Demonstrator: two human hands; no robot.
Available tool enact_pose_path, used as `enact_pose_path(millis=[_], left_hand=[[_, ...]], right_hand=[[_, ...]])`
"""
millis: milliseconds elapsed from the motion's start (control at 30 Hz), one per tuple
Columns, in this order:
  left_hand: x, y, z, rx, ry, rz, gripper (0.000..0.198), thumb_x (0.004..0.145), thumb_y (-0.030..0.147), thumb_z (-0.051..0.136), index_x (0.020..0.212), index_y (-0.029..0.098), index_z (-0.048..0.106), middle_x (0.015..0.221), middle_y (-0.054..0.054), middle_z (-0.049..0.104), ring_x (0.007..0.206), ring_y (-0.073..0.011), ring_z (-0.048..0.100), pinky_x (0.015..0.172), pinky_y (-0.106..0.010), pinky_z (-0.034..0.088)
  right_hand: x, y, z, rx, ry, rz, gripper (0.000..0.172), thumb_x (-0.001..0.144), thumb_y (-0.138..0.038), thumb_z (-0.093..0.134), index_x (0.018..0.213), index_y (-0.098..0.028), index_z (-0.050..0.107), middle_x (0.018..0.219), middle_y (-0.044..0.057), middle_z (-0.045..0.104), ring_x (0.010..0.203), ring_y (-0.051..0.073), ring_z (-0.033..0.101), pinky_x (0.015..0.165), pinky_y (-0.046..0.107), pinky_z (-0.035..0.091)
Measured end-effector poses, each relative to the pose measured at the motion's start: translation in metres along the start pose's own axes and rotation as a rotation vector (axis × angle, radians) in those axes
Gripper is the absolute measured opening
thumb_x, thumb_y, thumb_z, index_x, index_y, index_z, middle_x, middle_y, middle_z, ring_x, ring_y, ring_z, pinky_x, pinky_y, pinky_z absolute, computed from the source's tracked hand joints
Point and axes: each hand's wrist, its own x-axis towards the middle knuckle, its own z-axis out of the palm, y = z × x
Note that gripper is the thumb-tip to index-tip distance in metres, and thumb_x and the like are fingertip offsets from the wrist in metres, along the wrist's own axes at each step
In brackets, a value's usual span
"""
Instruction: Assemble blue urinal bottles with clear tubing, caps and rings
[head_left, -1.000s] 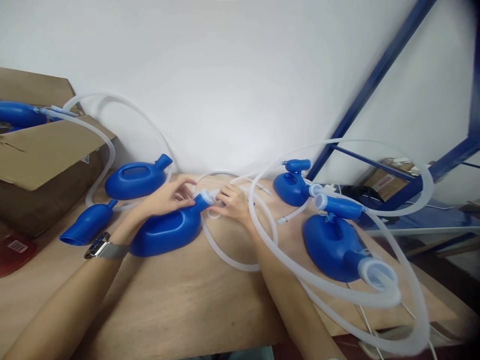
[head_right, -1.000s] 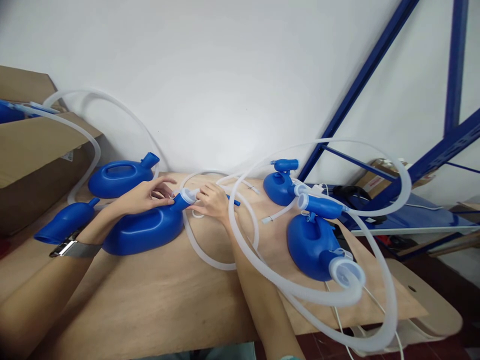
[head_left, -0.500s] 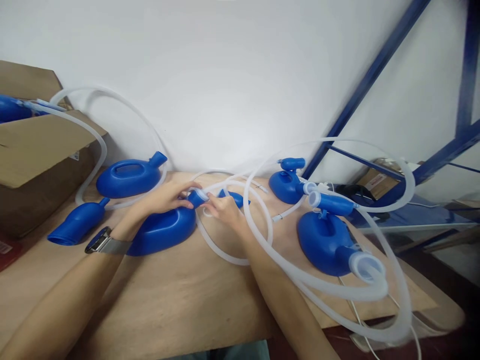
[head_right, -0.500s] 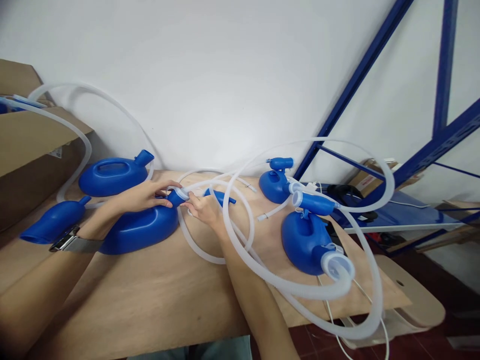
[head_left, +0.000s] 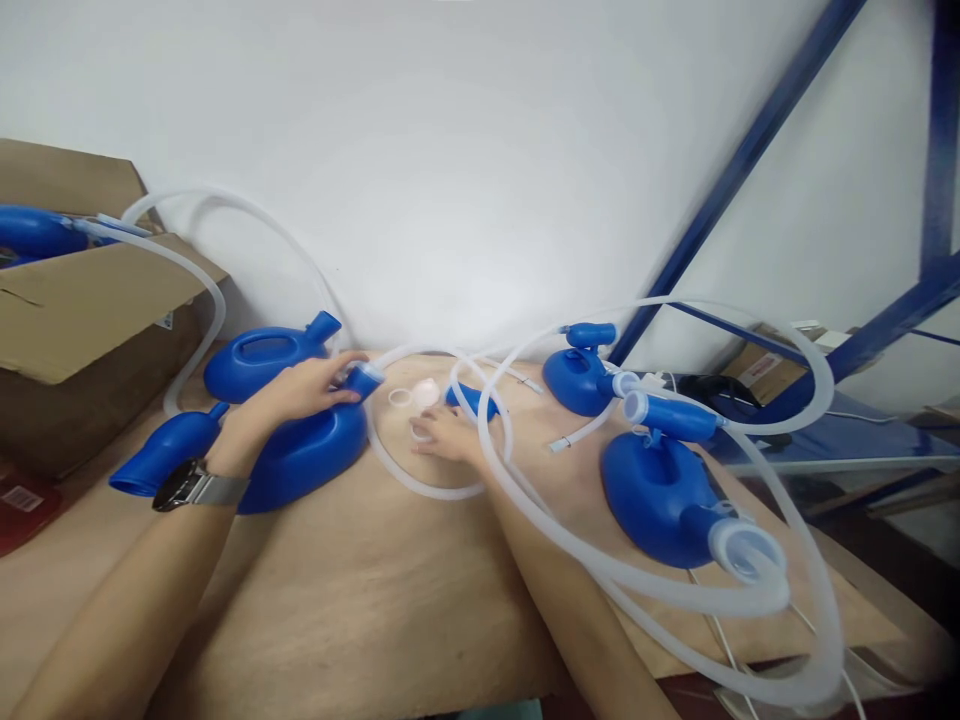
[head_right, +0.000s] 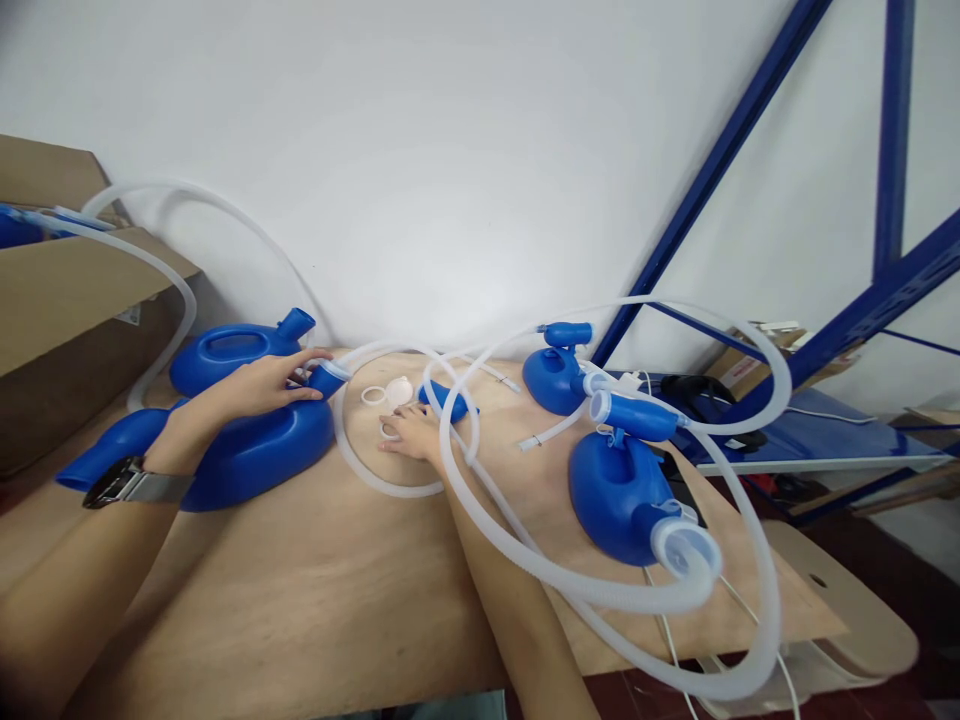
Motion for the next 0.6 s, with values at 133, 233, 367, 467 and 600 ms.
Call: enact_pose_path(millis=[133,233,367,467,600], left_hand=[[-0.008,-0.02,-0.012,0.071,-0.002,-0.092,0.082,0.081,0.063,0.059,0.154,0.029,0.045,0.113,-0.009,0.071,0.106,-0.0349,0.068,0.085,-0.04,0.05],[-0.012,-0.026,-0.015,0.139,0.017,-0.119,0.081,0.083,0.06,0.062,0.155,0.028,0.044,0.117,-0.011,0.069,0.108,-0.0362,0.066,0.083,-0.042,0.05],[-0.015,-0.012,-0.013,0.288,0.131,-0.075,0.079,0.085,0.038,0.064,0.16,0.026,0.038,0.154,-0.013,0.048,0.127,-0.0371,0.057,0.094,-0.045,0.051],[-0.016,0.023,-0.01,0.44,0.315,0.021,0.074,0.088,0.03,0.062,0.158,0.019,0.041,0.155,-0.018,0.042,0.129,-0.0391,0.052,0.093,-0.046,0.052],[-0.014,0.078,0.008,0.41,0.355,0.197,0.046,0.1,0.032,0.047,0.141,0.012,0.057,0.141,-0.02,0.052,0.125,-0.0356,0.054,0.104,-0.048,0.046]], right_hand=[[0.003,-0.003,0.003,0.022,0.006,-0.026,0.077,0.094,-0.071,-0.018,0.165,-0.055,0.005,0.144,-0.006,0.02,0.142,-0.007,0.001,0.144,0.02,0.028],[0.01,0.002,0.008,0.037,0.041,-0.039,0.069,0.093,-0.069,-0.012,0.156,-0.061,0.017,0.14,-0.013,0.023,0.129,-0.021,-0.008,0.154,-0.003,0.01],[0.012,0.012,0.008,0.03,0.086,-0.054,0.074,0.086,-0.075,-0.004,0.155,-0.061,0.017,0.139,-0.021,0.02,0.105,-0.022,-0.018,0.129,-0.031,-0.013],[0.002,0.021,-0.003,0.066,0.139,-0.02,0.083,0.091,-0.07,-0.009,0.17,-0.048,0.003,0.139,-0.022,0.02,0.099,-0.023,-0.019,0.095,-0.024,-0.019],[-0.02,0.037,-0.019,0.174,0.133,0.092,0.086,0.097,-0.063,-0.019,0.172,-0.036,0.014,0.134,-0.023,0.025,0.097,-0.027,-0.017,0.083,-0.01,-0.017]])
